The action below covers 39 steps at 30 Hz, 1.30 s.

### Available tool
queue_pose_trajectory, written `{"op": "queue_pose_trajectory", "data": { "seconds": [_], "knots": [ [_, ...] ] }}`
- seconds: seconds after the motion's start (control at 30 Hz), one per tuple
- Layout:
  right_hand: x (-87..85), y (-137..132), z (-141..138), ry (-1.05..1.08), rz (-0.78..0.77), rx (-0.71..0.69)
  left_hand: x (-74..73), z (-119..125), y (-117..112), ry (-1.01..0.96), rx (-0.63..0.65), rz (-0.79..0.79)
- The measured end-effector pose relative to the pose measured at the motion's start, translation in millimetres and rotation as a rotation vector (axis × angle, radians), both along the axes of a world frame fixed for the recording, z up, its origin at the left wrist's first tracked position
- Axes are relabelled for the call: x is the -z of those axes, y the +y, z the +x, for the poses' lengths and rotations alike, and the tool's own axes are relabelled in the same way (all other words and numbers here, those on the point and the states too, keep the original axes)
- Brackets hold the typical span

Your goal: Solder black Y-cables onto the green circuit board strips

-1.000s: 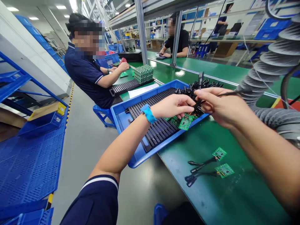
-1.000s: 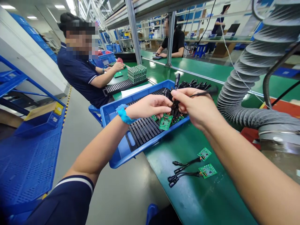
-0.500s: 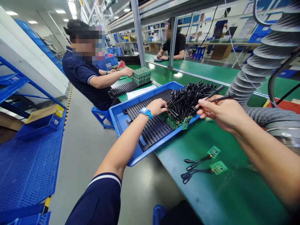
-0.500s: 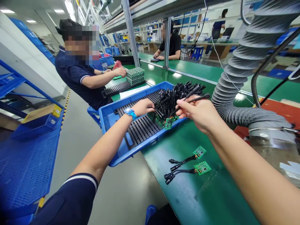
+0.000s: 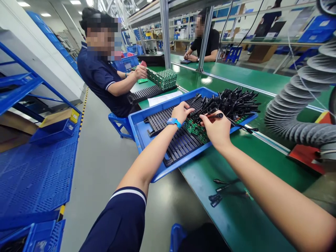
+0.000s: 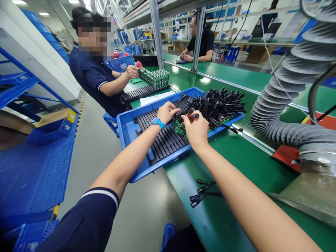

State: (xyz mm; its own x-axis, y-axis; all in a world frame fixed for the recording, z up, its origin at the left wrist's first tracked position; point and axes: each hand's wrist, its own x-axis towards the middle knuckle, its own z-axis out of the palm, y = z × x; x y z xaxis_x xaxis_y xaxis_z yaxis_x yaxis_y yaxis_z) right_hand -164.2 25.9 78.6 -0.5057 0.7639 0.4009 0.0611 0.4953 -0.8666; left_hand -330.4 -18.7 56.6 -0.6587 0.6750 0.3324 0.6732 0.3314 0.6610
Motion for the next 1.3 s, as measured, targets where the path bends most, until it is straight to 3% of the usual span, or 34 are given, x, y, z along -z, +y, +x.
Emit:
{"op": "queue_pose_trajectory", "data": {
  "seconds": [0.23,0.4,0.5,0.63,0.87,1.07,1.3],
  "knots": [
    [2.9,3.5,-9.5,-0.06,0.029,0.058,2.4,6.8,12.9,0.012,0.001,-0.008],
    [-4.5,11.5,-16.9,-0.111,0.038,0.048,-11.1,10.8,-3.7,-0.031,0.016,-0.002],
    [-1.2,13.6,-18.1,-0.135,0.043,0.038,-13.8,15.5,-19.4,-0.12,0.114,-0.076],
    [7.5,12.2,-19.2,-0.15,0.026,0.025,-0.6,26.2,-33.1,-0.222,0.247,-0.197],
    [4.0,13.3,-22.6,-0.137,-0.007,0.037,25.2,46.9,-32.0,-0.185,0.206,-0.179],
    [-10.5,23.6,-23.3,-0.143,-0.113,0.019,31.5,49.8,-29.5,-0.162,0.169,-0.122],
    [-14.5,27.3,-23.2,-0.139,-0.118,0.065,34.8,53.4,-27.0,-0.115,0.123,-0.079]
  ]
}}
